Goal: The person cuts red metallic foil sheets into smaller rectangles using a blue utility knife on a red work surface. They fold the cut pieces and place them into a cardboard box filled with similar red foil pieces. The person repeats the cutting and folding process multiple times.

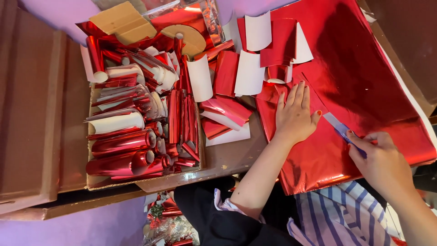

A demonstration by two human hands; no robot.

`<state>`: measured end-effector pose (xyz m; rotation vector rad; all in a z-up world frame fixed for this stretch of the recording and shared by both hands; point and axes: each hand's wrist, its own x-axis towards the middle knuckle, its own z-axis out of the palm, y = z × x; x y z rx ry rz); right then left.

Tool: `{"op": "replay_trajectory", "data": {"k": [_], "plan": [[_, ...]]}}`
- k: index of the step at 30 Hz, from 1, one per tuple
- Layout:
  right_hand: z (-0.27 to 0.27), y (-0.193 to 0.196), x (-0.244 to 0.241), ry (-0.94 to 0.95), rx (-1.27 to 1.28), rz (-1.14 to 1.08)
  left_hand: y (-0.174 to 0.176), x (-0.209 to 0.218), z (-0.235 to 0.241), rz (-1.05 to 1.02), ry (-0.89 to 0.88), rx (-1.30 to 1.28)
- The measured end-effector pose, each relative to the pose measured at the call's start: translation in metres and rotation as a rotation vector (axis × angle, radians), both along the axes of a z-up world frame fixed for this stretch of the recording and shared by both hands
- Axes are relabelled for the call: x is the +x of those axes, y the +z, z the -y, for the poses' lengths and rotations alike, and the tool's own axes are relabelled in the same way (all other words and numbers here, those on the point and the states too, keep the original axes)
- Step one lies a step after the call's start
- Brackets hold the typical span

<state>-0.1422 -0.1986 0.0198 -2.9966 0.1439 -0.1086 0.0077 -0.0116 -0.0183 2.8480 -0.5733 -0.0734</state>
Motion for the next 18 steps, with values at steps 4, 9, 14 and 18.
{"op": "replay_trajectory", "data": {"k": [4, 9, 14, 18], "plan": [[0.002, 0.001, 0.004, 0.024, -0.018, 0.014, 0.000, 0.001, 0.001, -0.018, -0.004, 0.010], [-0.002, 0.004, 0.014, -0.024, 0.008, -0.058, 0.002, 0.000, 0.001, -0.041, 0.006, 0.010], [0.004, 0.004, 0.034, 0.022, 0.044, -0.062, 0.002, 0.000, 0.001, -0.029, 0.005, 0.018], [0.006, 0.004, 0.051, 0.066, 0.114, -0.045, 0.004, 0.000, 0.000, -0.038, -0.008, 0.031]]}}
